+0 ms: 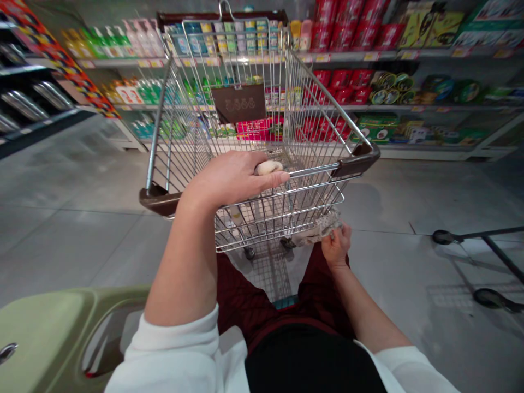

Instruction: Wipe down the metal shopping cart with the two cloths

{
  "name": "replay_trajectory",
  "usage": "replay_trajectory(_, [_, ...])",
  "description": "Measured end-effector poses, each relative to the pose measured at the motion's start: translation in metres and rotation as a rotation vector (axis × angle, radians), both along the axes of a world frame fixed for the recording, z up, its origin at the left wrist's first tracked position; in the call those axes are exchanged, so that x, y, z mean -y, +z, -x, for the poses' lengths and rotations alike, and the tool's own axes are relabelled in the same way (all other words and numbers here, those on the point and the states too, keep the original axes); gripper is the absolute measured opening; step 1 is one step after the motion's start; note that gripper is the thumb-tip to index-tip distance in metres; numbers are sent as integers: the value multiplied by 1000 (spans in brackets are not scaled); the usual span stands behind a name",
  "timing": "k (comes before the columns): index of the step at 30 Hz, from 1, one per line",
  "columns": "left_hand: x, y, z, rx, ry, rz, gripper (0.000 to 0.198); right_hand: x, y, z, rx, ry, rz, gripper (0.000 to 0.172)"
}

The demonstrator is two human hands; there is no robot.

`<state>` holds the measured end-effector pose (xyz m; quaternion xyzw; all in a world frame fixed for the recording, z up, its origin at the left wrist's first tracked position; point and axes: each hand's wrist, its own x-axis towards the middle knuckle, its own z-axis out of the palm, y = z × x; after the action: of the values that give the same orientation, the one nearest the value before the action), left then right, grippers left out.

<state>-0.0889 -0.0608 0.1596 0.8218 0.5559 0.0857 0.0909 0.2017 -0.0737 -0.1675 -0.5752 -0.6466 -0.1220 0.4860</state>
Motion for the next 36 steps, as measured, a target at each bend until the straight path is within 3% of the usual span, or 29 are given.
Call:
replay_trajectory(8, [0,0,0,2,-3,-2,60,9,-14,-4,-74,35,60,4])
replay_trajectory(11, [0,0,0,-3,-6,5,60,5,3,-14,-139,7,54,4])
replay_trajectory(15, [0,1,-1,0,-9,2,58,-17,41,-29,-275,-67,14,3])
replay_trajectory(18, [0,1,-1,6,-5,-4,57,-37,51,-29,-323,-56,57,7])
replay_trajectory(21, [1,1,0,9,4,-8,58,-42,32,-18,-378,-6,188,15])
replay_trajectory(26, [0,-1,0,14,-12,-3,61,-14,-15,3,-538,28,417,31])
replay_trajectory(30, [-1,-1,0,10,-16,-2,60,-2,-23,5,-628,72,521,30])
replay_trajectory(33, [-1,-1,0,10,-12,5,60,-11,-6,-3,-711,-15,451,43])
replay_trajectory(36, [0,-1,0,15,-9,7,60,-21,37,-15,-801,-42,254,46])
